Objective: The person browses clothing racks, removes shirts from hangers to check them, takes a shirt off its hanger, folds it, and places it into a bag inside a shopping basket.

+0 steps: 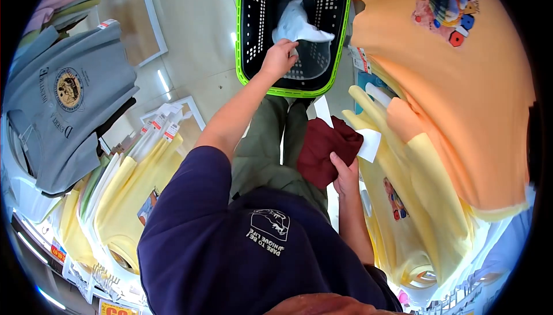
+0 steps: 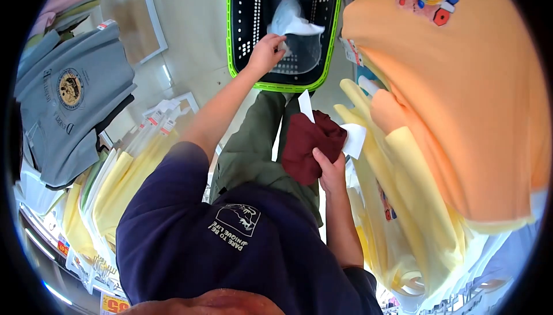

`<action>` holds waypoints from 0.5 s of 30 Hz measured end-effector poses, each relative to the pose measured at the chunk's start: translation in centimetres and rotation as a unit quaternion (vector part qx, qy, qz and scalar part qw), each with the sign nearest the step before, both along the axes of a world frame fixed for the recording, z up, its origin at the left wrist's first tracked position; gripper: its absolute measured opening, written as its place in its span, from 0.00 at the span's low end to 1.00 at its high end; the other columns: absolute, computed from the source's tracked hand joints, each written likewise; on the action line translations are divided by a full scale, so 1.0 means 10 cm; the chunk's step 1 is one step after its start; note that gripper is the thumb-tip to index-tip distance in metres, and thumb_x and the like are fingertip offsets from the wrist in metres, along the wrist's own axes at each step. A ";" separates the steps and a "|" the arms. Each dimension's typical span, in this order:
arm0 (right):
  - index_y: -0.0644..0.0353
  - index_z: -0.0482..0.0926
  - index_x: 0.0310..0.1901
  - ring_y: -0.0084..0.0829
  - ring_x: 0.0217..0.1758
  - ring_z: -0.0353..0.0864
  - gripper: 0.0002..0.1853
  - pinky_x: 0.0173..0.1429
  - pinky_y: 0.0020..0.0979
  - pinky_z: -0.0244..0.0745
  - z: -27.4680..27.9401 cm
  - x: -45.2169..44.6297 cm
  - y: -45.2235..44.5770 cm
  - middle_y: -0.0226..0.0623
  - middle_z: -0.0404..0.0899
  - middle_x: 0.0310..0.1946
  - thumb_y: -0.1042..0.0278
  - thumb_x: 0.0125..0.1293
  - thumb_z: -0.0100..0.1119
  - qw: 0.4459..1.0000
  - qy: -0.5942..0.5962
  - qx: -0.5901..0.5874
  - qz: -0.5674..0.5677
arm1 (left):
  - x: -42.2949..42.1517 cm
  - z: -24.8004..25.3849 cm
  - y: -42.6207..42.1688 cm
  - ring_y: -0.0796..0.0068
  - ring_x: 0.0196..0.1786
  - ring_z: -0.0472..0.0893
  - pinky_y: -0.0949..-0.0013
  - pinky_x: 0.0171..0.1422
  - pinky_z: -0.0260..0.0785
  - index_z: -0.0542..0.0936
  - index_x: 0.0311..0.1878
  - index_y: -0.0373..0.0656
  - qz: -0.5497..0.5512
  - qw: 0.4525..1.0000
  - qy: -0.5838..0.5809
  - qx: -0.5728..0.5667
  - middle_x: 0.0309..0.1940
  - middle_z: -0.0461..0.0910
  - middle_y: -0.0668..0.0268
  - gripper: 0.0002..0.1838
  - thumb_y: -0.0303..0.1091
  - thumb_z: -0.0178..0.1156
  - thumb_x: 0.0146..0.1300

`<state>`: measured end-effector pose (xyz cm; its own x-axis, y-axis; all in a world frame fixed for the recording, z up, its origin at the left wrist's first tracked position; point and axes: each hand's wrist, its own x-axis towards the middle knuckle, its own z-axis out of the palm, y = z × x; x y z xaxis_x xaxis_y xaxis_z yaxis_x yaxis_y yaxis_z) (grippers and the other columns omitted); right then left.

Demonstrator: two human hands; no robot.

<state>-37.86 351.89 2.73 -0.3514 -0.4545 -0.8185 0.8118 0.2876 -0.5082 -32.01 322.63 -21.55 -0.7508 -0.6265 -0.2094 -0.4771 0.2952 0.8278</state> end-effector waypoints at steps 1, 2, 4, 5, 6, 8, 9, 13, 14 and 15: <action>0.66 0.64 0.72 0.36 0.69 0.74 0.31 0.75 0.39 0.66 0.03 -0.02 -0.05 0.42 0.73 0.67 0.75 0.69 0.61 1.000 -0.001 -0.010 0.001 | -0.02 0.18 -0.12 0.55 0.42 0.83 0.61 0.49 0.78 0.83 0.56 0.41 -0.008 1.000 -0.002 0.012 0.47 0.82 0.58 0.23 0.22 0.65 0.54; 0.66 0.64 0.72 0.36 0.69 0.74 0.31 0.75 0.39 0.66 0.06 -0.04 -0.11 0.42 0.73 0.67 0.75 0.69 0.61 1.000 0.000 -0.018 0.006 | -0.01 0.28 -0.21 0.59 0.39 0.83 0.65 0.45 0.77 0.83 0.57 0.39 -0.011 0.999 0.034 -0.005 0.47 0.81 0.59 0.23 0.20 0.64 0.54; 0.66 0.63 0.72 0.37 0.69 0.74 0.32 0.74 0.40 0.67 0.09 -0.10 -0.25 0.43 0.73 0.67 0.74 0.68 0.61 0.999 0.004 -0.034 0.014 | -0.04 0.59 -0.35 0.58 0.44 0.83 0.65 0.49 0.77 0.81 0.59 0.40 -0.025 0.998 0.046 -0.020 0.51 0.81 0.58 0.25 0.19 0.62 0.54; 0.65 0.63 0.72 0.37 0.70 0.73 0.32 0.74 0.41 0.67 0.06 -0.14 -0.31 0.43 0.73 0.68 0.74 0.68 0.61 0.999 0.005 -0.042 0.021 | -0.03 0.74 -0.40 0.57 0.47 0.83 0.65 0.51 0.77 0.80 0.60 0.40 -0.036 0.998 0.052 -0.028 0.53 0.80 0.57 0.26 0.18 0.61 0.55; 0.65 0.63 0.72 0.38 0.69 0.73 0.32 0.74 0.41 0.67 0.05 -0.19 -0.41 0.43 0.73 0.67 0.73 0.68 0.61 0.998 0.009 -0.058 0.025 | -0.02 0.88 -0.43 0.56 0.50 0.82 0.65 0.54 0.76 0.80 0.61 0.40 -0.047 0.997 0.057 -0.036 0.55 0.80 0.57 0.27 0.18 0.60 0.55; 0.65 0.63 0.72 0.38 0.69 0.74 0.32 0.74 0.41 0.68 0.08 -0.31 -0.64 0.42 0.73 0.67 0.72 0.69 0.60 0.996 0.015 -0.086 0.033 | 0.06 1.08 -0.42 0.57 0.52 0.82 0.65 0.55 0.76 0.78 0.65 0.41 -0.072 0.994 0.075 -0.034 0.57 0.79 0.56 0.30 0.16 0.57 0.55; 0.64 0.63 0.72 0.38 0.69 0.74 0.31 0.74 0.41 0.68 0.09 -0.37 -0.77 0.42 0.73 0.67 0.71 0.69 0.60 0.994 0.023 -0.105 0.026 | 0.08 1.16 -0.40 0.59 0.52 0.82 0.66 0.54 0.76 0.77 0.66 0.42 -0.079 0.993 0.079 -0.026 0.58 0.78 0.56 0.31 0.16 0.57 0.55; 0.64 0.71 0.66 0.34 0.61 0.80 0.25 0.66 0.38 0.76 -0.10 -0.60 -1.22 0.39 0.79 0.61 0.72 0.70 0.62 0.995 -0.026 -0.098 -0.022 | 0.21 1.38 -0.21 0.63 0.53 0.82 0.69 0.53 0.76 0.76 0.69 0.44 -0.064 0.993 0.097 0.022 0.64 0.76 0.55 0.33 0.15 0.57 0.57; 0.65 0.74 0.64 0.33 0.59 0.81 0.23 0.65 0.38 0.77 -0.22 -0.65 -1.28 0.39 0.80 0.59 0.71 0.69 0.63 0.996 -0.007 -0.085 -0.003 | 0.24 1.43 -0.17 0.63 0.54 0.82 0.68 0.53 0.76 0.75 0.69 0.44 -0.053 0.993 0.104 0.031 0.65 0.75 0.56 0.33 0.15 0.57 0.58; 0.65 0.75 0.63 0.33 0.57 0.83 0.22 0.62 0.37 0.78 -0.36 -0.68 -1.29 0.38 0.82 0.57 0.71 0.68 0.64 0.997 0.030 -0.059 0.028 | 0.27 1.53 -0.15 0.63 0.56 0.81 0.68 0.53 0.77 0.75 0.69 0.45 -0.044 0.994 0.074 0.069 0.67 0.74 0.55 0.33 0.15 0.56 0.59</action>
<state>-44.69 338.97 -0.82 -0.3695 -0.5663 -0.7367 0.7633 0.2672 -0.5882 -29.34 321.16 -6.21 -0.8302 -0.5301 -0.1724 -0.3249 0.2088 0.9224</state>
